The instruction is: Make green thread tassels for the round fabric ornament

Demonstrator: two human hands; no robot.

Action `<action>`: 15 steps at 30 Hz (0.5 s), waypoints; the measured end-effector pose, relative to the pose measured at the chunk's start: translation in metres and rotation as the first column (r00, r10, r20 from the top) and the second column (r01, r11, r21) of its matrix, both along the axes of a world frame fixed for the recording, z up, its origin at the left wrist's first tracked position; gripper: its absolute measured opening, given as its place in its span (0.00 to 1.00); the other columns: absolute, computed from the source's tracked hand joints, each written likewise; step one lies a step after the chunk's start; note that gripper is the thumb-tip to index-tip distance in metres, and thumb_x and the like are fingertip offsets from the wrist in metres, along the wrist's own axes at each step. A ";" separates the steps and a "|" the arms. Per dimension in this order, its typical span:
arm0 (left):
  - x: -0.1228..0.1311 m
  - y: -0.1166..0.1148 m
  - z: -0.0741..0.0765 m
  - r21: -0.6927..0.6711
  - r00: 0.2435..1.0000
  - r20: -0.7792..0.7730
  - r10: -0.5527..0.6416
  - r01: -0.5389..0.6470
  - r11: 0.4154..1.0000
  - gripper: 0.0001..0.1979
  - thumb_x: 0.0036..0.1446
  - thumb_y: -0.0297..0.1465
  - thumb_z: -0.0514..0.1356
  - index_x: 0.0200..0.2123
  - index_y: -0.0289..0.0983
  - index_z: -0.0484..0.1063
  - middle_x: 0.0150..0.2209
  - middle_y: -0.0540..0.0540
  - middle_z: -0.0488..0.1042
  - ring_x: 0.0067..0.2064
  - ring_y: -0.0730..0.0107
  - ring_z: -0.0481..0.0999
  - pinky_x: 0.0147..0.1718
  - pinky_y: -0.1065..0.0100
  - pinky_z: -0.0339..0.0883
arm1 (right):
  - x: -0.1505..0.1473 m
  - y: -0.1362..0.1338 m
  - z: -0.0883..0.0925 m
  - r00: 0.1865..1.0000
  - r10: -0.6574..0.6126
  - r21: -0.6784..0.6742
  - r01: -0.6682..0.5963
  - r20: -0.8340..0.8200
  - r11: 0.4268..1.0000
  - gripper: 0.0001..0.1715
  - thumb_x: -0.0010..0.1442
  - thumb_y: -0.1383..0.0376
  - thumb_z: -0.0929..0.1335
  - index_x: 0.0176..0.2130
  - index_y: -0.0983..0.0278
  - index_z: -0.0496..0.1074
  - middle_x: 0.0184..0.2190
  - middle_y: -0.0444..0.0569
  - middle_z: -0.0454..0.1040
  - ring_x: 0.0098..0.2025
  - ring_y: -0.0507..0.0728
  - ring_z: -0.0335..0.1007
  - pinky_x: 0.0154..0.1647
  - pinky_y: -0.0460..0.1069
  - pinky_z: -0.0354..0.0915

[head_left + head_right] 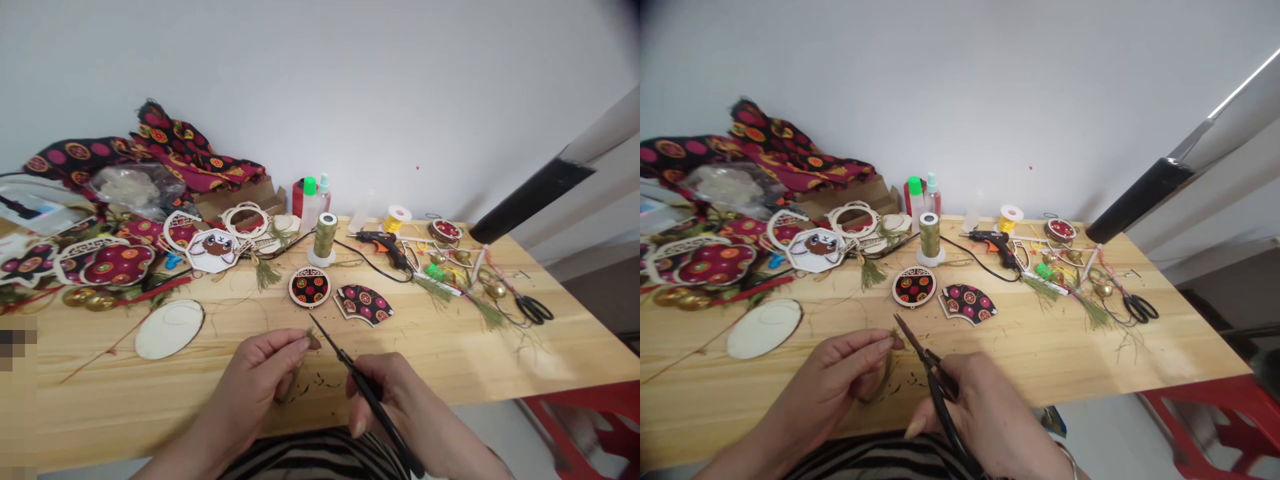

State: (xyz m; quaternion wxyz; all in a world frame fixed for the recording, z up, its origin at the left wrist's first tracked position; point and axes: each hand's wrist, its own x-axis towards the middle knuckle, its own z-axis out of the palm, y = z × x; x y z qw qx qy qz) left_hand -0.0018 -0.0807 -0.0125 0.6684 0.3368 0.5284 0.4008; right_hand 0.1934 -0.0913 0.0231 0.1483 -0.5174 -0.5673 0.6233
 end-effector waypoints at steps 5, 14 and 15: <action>-0.002 0.005 -0.002 -0.015 0.993 0.055 0.109 -0.108 0.994 0.09 0.47 0.35 0.65 0.28 0.34 0.77 0.15 0.57 0.58 0.17 0.82 0.51 0.16 0.75 0.42 | 0.013 -0.004 -0.005 0.980 0.070 0.103 -0.090 0.188 0.991 0.13 0.47 0.60 0.72 0.30 0.65 0.68 0.20 0.37 0.61 0.25 0.48 0.50 0.22 0.42 0.48; -0.004 0.010 -0.001 -0.016 0.954 0.103 0.282 -0.282 0.959 0.12 0.45 0.35 0.66 0.30 0.32 0.77 0.16 0.57 0.56 0.19 0.83 0.49 0.16 0.79 0.42 | 0.016 0.001 0.002 0.917 0.255 0.241 -0.334 0.308 0.911 0.15 0.47 0.57 0.72 0.29 0.66 0.69 0.23 0.39 0.65 0.24 0.48 0.53 0.22 0.43 0.48; -0.004 0.010 -0.001 -0.021 0.954 0.108 0.279 -0.278 0.960 0.12 0.45 0.35 0.66 0.29 0.32 0.77 0.16 0.57 0.56 0.19 0.83 0.49 0.16 0.79 0.42 | 0.015 0.001 0.004 0.904 0.293 0.255 -0.376 0.310 0.891 0.14 0.47 0.58 0.71 0.28 0.65 0.69 0.22 0.39 0.66 0.24 0.48 0.53 0.21 0.43 0.49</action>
